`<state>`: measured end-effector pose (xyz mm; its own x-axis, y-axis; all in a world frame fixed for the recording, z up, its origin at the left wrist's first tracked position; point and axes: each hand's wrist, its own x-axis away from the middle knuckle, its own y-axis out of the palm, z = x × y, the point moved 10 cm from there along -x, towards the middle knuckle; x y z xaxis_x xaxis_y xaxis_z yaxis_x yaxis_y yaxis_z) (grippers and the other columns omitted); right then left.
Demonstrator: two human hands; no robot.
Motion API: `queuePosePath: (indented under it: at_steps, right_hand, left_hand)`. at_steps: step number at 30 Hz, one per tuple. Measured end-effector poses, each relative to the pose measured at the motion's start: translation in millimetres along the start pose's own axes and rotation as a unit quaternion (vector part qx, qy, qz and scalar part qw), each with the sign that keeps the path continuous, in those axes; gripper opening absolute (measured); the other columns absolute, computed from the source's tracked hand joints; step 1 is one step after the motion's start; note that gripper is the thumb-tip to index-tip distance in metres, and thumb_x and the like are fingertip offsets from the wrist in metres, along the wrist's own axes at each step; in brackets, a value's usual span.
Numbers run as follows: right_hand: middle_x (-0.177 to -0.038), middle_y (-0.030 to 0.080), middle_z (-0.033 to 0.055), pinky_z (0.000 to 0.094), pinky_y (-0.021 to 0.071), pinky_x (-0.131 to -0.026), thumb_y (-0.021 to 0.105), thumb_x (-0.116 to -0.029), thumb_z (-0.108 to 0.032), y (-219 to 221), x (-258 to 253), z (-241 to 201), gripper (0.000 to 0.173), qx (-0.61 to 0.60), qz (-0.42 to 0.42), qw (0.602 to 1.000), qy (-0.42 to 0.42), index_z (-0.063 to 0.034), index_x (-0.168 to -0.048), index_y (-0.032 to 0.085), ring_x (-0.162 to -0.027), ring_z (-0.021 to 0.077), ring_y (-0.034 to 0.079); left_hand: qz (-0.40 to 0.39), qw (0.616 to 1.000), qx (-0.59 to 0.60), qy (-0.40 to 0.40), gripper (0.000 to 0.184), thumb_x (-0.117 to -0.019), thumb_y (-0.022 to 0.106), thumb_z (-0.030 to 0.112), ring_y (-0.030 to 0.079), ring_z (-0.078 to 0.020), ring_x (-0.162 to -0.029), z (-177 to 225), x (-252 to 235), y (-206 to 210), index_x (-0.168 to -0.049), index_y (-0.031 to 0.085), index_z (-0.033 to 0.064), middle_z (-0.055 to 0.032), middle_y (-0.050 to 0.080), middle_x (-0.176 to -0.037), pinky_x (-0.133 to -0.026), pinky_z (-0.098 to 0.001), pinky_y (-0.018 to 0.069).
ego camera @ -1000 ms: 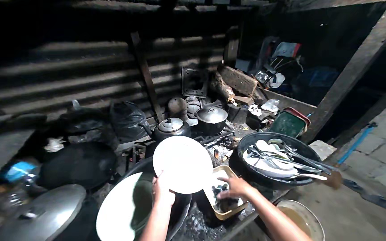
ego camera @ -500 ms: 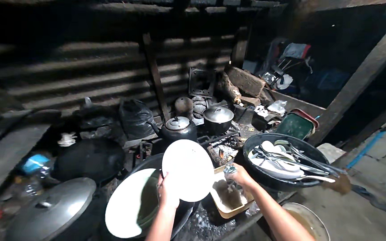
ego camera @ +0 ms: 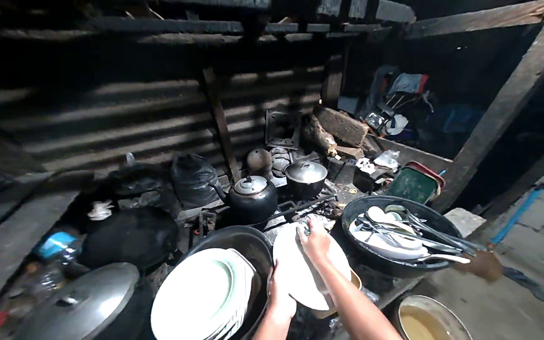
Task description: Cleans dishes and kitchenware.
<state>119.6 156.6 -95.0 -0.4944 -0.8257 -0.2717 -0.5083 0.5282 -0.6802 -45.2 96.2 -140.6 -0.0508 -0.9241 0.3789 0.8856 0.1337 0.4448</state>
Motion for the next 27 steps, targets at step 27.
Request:
queuePosePath:
  at_steps: [27]
  right_hand:
    - [-0.118, 0.072, 0.0193, 0.0419, 0.0490, -0.107, 0.067, -0.0826, -0.019, -97.7, 6.4, -4.4, 0.042, -0.226, -0.014, 0.930, -0.289, 0.0101, -0.112, 0.069, -0.118, 0.0240, 0.066]
  left_hand:
    - [-0.026, 0.999, 0.018, -0.002, 0.042, -0.1130, 0.030, 0.031, 0.066, -0.0216, -0.098, 32.4, -43.9, -21.9, -0.137, 0.049, 0.0025, -0.0157, 0.064, -0.114, -0.083, -0.0407, 0.0568]
